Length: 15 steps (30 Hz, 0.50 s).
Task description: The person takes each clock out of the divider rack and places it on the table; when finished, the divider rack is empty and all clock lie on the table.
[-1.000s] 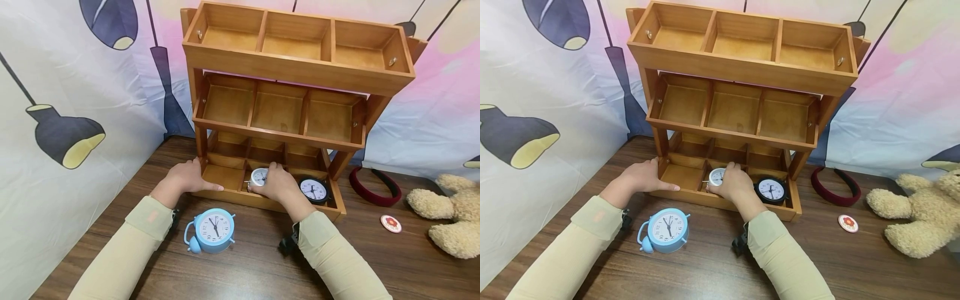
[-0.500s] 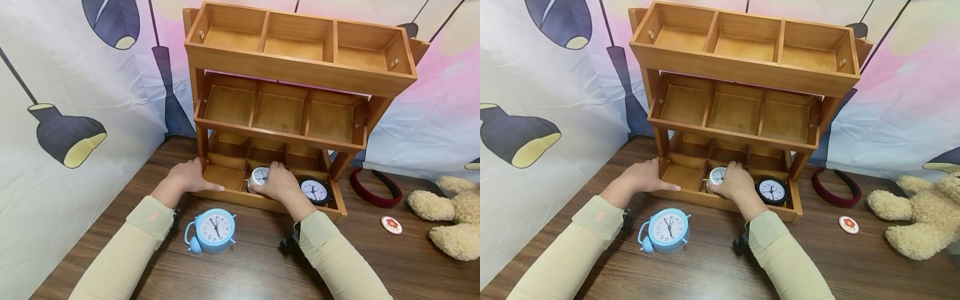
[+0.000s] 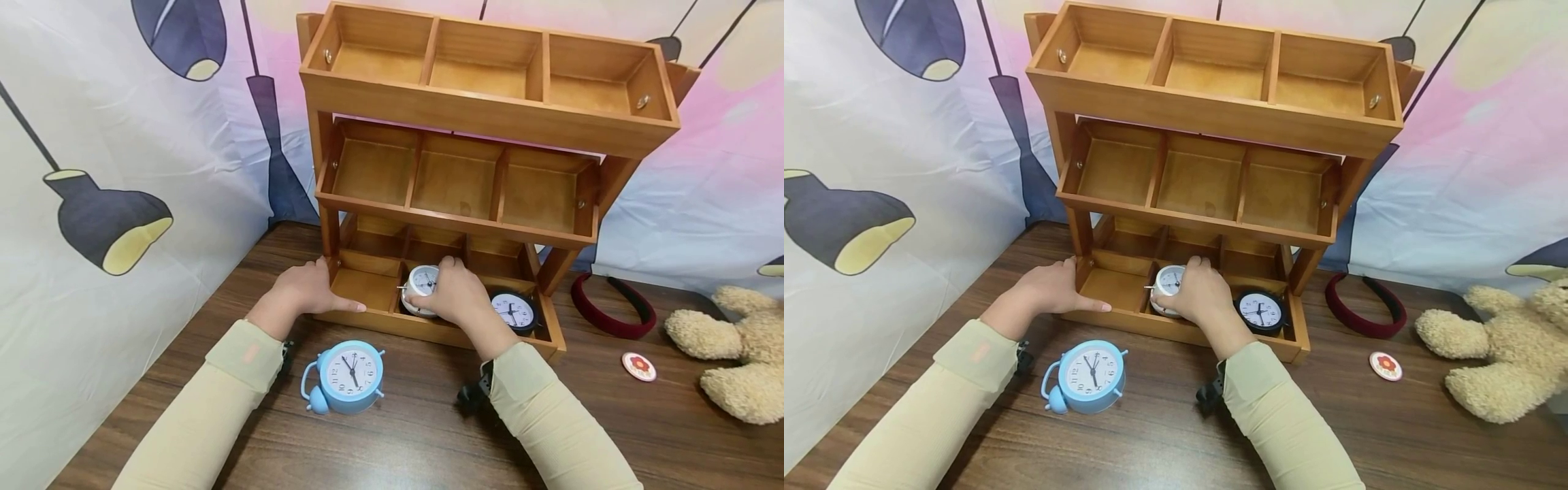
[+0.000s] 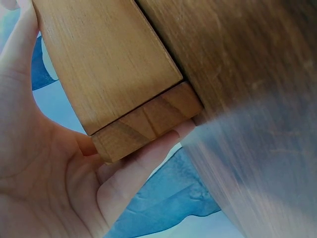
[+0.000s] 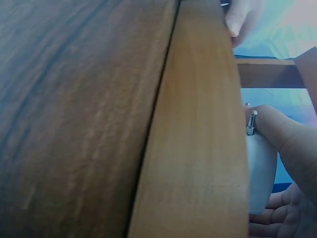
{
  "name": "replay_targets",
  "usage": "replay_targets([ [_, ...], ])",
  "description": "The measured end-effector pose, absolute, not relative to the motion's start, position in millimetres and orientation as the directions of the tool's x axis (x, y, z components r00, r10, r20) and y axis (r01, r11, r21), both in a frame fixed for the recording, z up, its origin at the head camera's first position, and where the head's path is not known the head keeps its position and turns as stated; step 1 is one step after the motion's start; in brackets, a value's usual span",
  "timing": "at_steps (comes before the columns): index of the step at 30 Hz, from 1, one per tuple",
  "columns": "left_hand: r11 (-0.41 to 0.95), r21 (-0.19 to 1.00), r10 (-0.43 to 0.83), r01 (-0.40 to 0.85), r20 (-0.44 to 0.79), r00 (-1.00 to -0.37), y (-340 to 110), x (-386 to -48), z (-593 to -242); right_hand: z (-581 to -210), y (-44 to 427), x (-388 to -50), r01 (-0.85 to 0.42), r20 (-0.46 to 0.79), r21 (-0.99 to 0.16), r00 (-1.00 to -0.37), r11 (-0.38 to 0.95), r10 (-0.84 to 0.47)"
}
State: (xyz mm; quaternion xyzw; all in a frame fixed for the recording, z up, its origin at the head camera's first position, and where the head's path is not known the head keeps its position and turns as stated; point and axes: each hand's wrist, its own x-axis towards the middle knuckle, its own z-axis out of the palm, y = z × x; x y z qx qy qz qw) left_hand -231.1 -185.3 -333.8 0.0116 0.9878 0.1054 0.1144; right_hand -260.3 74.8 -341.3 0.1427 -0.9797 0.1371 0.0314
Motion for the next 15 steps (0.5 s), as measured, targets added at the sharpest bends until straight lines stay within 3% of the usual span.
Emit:
replay_targets([
  [15,0.982,0.188,0.058,0.017,-0.216,-0.975,-186.1,-233.2,-335.1,-310.0,81.8,-249.1,-0.316,0.134,-0.264,-0.948,0.911,-0.290],
])
